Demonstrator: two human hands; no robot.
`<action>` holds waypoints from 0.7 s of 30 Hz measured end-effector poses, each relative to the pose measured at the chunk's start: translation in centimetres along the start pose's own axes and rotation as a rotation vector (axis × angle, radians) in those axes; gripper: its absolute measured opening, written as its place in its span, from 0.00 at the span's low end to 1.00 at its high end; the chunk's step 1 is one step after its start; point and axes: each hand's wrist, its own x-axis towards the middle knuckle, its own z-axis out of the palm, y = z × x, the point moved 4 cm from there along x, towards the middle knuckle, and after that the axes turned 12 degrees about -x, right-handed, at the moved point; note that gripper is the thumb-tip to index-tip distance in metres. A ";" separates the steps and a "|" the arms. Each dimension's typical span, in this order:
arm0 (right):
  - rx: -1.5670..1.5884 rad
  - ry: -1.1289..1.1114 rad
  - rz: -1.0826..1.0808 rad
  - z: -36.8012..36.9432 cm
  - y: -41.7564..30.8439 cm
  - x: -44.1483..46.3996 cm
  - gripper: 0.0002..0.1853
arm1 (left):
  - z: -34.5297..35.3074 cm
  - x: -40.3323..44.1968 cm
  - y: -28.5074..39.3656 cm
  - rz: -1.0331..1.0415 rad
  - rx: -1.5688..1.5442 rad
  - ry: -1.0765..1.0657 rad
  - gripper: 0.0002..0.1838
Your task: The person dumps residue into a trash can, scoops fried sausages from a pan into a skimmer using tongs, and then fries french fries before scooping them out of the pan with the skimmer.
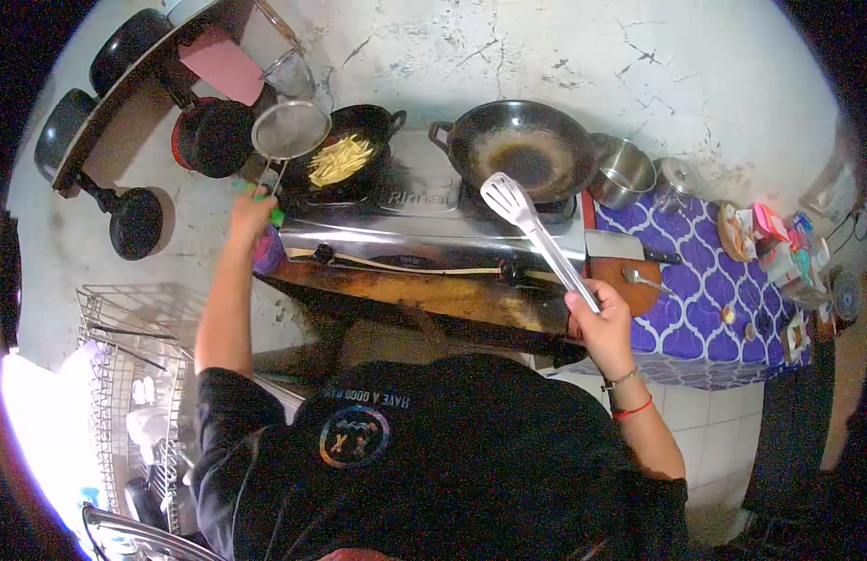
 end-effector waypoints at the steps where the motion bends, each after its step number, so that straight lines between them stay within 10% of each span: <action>1: -0.077 0.003 -0.024 0.2 -0.4 0.7 0.14 | 0.5 -0.7 0.3 -0.053 -0.093 -0.004 0.26; 7: -0.045 -0.136 -0.140 4.8 -8.8 9.6 0.13 | 5.1 -4.5 3.3 -0.300 -0.569 -0.040 0.22; 21: -0.133 0.079 -0.004 -1.5 -7.4 12.5 0.14 | 17.8 -11.0 11.1 0.239 -0.116 -0.337 0.25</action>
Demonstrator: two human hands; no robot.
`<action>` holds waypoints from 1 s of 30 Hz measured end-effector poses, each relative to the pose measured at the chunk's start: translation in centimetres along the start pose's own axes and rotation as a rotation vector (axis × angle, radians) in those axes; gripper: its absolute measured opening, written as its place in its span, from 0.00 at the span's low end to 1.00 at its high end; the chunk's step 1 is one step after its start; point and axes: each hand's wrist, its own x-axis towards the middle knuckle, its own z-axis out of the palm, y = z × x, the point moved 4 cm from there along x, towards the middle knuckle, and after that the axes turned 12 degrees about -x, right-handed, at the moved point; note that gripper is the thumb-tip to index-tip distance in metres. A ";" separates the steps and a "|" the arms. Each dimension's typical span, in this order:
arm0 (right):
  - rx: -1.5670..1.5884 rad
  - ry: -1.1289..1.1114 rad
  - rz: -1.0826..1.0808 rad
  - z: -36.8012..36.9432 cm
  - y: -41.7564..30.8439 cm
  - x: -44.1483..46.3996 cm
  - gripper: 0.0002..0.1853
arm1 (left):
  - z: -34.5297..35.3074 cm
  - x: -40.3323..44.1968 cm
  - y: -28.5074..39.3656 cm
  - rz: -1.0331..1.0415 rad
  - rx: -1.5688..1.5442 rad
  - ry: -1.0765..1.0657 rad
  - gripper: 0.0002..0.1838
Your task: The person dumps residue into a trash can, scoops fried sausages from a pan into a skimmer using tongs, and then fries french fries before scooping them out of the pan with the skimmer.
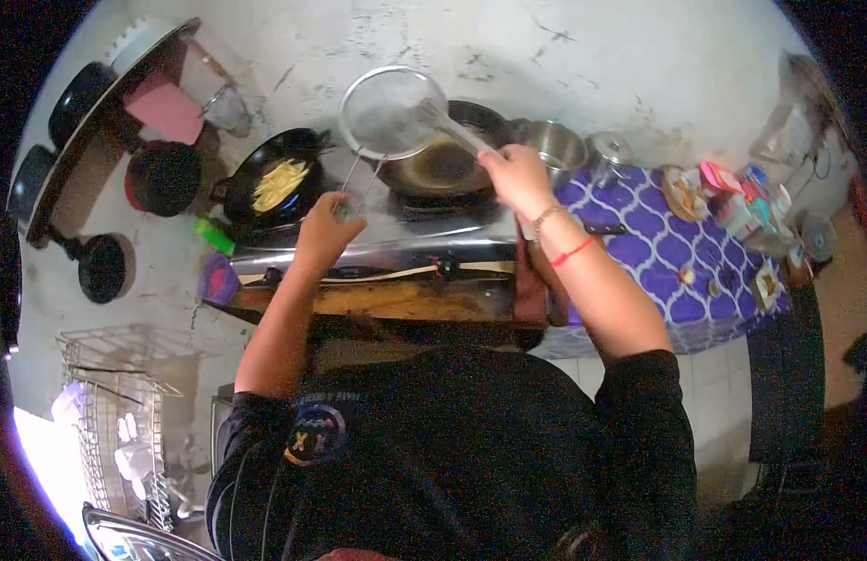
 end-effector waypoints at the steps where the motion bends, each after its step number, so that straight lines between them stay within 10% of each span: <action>1: 0.002 0.018 0.015 -0.4 0.4 0.0 0.14 | 0.5 -0.3 0.3 0.011 -0.004 -0.020 0.25; 6: -0.174 -0.020 -0.141 0.1 3.2 0.5 0.21 | 1.5 -1.4 2.1 0.156 0.398 0.054 0.21; 10: -0.227 -0.043 -0.181 -1.0 4.3 -0.2 0.22 | 2.5 -0.9 3.3 -0.113 0.710 0.059 0.17; 24: 0.026 -0.119 -0.226 -6.6 10.2 0.0 0.23 | 4.1 1.0 8.7 -0.116 0.839 0.069 0.25; 30: 0.036 -0.139 -0.195 -9.1 10.7 0.9 0.24 | 3.4 4.1 9.2 -0.085 1.141 0.081 0.07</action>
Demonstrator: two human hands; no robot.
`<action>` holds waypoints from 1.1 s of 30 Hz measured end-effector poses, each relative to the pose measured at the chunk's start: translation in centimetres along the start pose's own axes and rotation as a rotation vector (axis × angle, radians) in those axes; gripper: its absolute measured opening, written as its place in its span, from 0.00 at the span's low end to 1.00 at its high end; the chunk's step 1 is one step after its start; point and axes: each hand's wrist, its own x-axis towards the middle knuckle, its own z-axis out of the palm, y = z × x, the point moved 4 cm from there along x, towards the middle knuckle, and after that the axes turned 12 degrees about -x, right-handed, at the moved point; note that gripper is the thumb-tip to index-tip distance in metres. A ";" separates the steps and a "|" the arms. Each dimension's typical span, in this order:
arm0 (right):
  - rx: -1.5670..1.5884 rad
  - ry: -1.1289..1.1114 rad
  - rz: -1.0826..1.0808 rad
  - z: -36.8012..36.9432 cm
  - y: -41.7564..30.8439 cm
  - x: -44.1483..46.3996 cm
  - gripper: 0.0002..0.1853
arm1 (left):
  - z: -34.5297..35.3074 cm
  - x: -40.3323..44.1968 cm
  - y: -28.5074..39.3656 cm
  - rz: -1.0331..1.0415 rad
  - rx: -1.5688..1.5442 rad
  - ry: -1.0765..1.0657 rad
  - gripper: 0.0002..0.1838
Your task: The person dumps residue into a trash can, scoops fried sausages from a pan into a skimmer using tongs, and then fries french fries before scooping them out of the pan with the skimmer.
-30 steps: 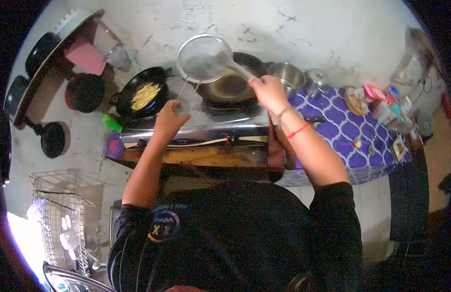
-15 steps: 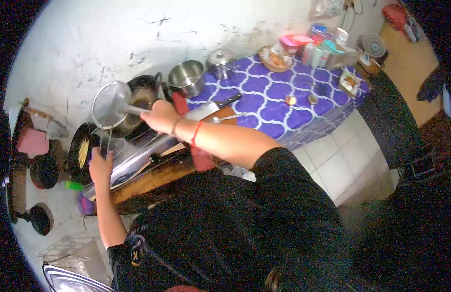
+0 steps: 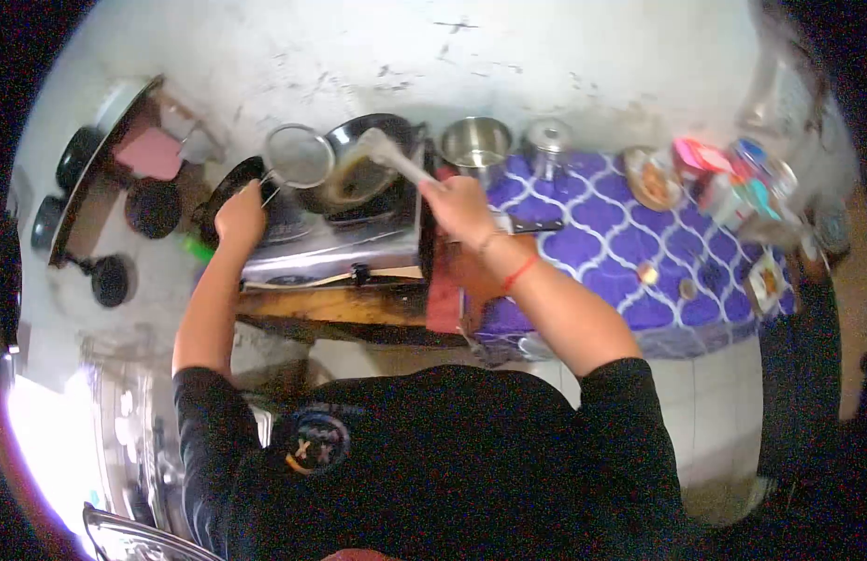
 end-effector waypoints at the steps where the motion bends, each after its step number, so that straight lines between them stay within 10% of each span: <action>1: 0.028 -0.032 0.004 -0.3 -0.2 0.0 0.23 | 0.1 0.4 0.1 -0.016 0.034 0.002 0.07; 24: 0.342 -0.027 0.197 -3.4 0.1 -1.1 0.18 | 2.7 0.0 9.4 0.111 -0.063 -0.191 0.11; 33: -0.333 0.134 -0.081 -3.8 -1.2 2.0 0.23 | 2.1 -0.4 9.2 0.071 -0.246 -0.284 0.13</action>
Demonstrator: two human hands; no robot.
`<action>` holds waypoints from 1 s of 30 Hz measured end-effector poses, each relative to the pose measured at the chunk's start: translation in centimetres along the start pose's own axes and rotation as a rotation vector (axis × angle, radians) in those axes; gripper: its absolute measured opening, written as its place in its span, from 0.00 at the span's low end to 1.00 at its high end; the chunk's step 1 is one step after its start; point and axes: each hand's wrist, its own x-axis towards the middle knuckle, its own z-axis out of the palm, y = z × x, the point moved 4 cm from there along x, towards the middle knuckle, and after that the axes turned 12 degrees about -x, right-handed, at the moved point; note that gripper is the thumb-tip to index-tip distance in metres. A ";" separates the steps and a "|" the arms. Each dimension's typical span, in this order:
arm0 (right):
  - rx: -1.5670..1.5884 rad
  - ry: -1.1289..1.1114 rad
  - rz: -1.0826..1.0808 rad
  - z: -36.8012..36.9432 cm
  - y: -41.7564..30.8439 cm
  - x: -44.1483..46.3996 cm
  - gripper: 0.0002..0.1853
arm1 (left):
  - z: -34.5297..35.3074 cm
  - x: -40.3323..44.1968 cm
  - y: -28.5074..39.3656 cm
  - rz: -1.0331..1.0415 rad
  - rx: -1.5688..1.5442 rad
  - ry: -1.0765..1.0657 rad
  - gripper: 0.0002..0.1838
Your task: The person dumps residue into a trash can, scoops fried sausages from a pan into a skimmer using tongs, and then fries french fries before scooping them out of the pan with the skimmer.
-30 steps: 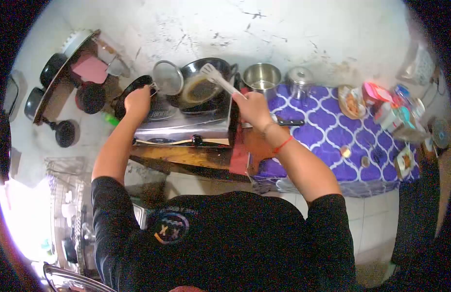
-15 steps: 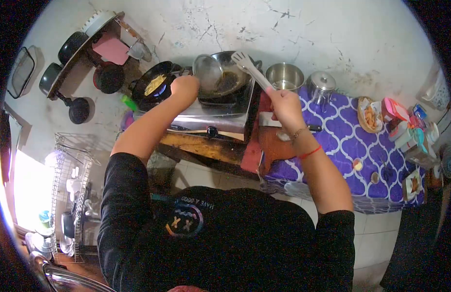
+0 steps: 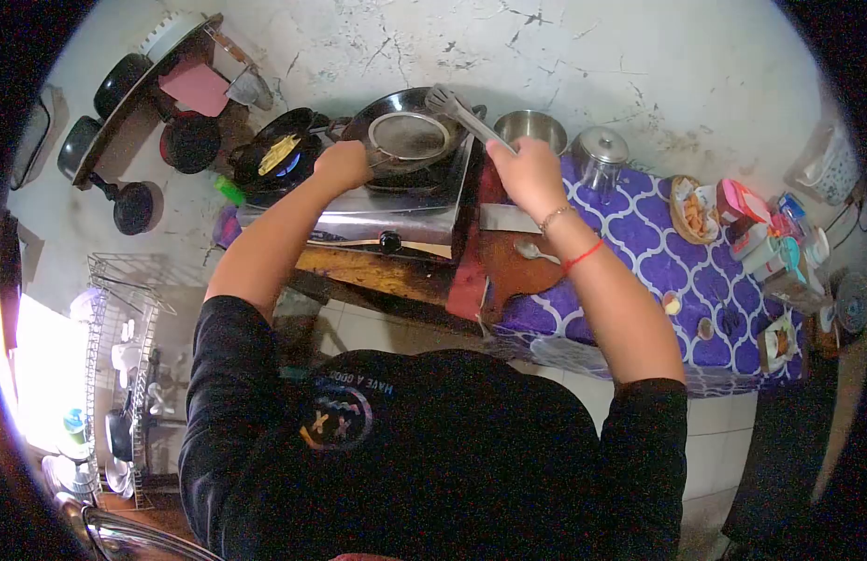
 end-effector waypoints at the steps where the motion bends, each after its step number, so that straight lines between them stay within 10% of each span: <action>1: -0.007 0.002 -0.002 -0.2 -0.1 0.1 0.23 | 0.1 0.1 -0.2 0.002 -0.007 0.002 0.13; 30: -0.003 0.020 -0.027 0.6 -1.0 -0.7 0.23 | 2.7 4.1 -6.6 -0.129 -0.214 0.427 0.12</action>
